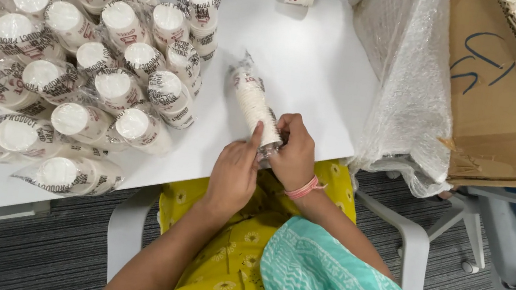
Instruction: The person places stacks of paper cups into plastic sleeves, gathers additional loose cups from a large cardboard box, and organizes them on a white tabletop.
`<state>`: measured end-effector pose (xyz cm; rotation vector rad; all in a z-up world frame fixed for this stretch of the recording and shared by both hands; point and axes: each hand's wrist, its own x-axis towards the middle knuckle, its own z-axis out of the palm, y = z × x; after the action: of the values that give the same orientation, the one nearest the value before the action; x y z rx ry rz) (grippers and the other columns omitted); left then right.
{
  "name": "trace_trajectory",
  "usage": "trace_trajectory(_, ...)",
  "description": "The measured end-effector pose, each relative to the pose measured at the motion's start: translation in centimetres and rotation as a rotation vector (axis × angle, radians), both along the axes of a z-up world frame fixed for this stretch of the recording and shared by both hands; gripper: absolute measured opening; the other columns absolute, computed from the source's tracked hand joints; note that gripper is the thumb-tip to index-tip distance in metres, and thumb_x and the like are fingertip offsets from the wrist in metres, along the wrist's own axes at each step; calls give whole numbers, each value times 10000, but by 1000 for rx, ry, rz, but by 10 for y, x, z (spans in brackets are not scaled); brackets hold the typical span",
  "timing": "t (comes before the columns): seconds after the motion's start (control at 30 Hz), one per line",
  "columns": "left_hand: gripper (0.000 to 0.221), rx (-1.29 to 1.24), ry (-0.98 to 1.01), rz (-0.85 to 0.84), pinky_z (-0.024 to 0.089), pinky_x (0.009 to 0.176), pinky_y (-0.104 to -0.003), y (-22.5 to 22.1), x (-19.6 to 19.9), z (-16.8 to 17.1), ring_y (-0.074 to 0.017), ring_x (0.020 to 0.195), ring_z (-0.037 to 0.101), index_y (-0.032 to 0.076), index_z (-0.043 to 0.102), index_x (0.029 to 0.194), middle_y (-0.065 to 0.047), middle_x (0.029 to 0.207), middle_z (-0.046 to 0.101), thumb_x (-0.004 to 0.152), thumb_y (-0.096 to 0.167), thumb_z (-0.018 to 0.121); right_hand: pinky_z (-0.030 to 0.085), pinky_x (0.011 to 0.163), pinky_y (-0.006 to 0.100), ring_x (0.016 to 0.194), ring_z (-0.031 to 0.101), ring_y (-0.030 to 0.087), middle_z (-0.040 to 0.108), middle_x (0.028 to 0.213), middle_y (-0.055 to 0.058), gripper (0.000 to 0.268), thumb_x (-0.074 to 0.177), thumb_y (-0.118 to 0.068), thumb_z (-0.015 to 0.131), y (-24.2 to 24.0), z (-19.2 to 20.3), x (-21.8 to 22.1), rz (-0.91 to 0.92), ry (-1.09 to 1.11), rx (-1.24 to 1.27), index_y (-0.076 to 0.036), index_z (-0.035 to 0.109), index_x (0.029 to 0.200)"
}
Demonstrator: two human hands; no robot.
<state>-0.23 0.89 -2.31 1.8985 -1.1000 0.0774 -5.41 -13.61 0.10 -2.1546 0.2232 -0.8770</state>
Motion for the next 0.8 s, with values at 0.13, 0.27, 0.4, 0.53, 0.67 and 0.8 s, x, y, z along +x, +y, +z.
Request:
trace_trajectory(0.13, 689, 15, -93, -113, 434, 1013, -485, 2, 3, 11, -313, 936, 629, -4, 342, 1563, -122, 928, 653, 913, 13, 570, 485, 577, 334, 633, 541, 207, 561, 758, 115, 211, 825, 19, 689, -2, -1, 7, -46, 12, -9, -17, 522, 947)
trace_trajectory(0.27, 636, 50, -118, -248, 439, 946, -416, 4, 1, 10, -260, 854, 627, 94, 400, 1569, -70, 884, 654, 964, 48, 593, 401, 531, 270, 616, 384, 123, 444, 674, 50, 199, 755, 34, 628, -6, -10, 6, -29, 23, 77, -34, 446, 796)
trace_trajectory(0.4, 652, -47, -143, -308, 432, 926, -413, 8, 0, 12, -257, 895, 628, 105, 383, 1590, -72, 952, 669, 977, 47, 595, 319, 507, 272, 607, 337, 115, 378, 643, 45, 222, 762, 38, 627, -5, -5, 4, 1, 1, 105, -40, 418, 751)
trace_trajectory(0.53, 677, -171, -165, -348, 430, 946, -443, 12, 1, 14, -252, 938, 652, 125, 344, 1572, -45, 989, 677, 964, 137, 640, 303, 502, 273, 628, 321, 88, 348, 632, 31, 275, 751, 31, 654, -15, 22, 4, 38, 12, 113, -41, 392, 712)
trace_trajectory(0.67, 769, -483, -294, -247, 455, 972, -495, 14, -4, -11, -318, 1039, 656, 155, 273, 1568, -115, 1170, 647, 964, 169, 749, 341, 500, 274, 617, 354, 74, 430, 639, 29, 252, 864, -6, 694, -20, 111, 8, 275, 169, 108, -41, 461, 773)
trace_trajectory(0.8, 854, -625, -243, -133, 496, 1009, -479, 12, 5, -31, -330, 1147, 589, 215, 242, 1591, -142, 1345, 552, 952, 107, 798, 344, 479, 284, 515, 365, 103, 426, 575, 58, 222, 953, -98, 692, -20, 155, 8, 359, 342, -26, -41, 486, 892)
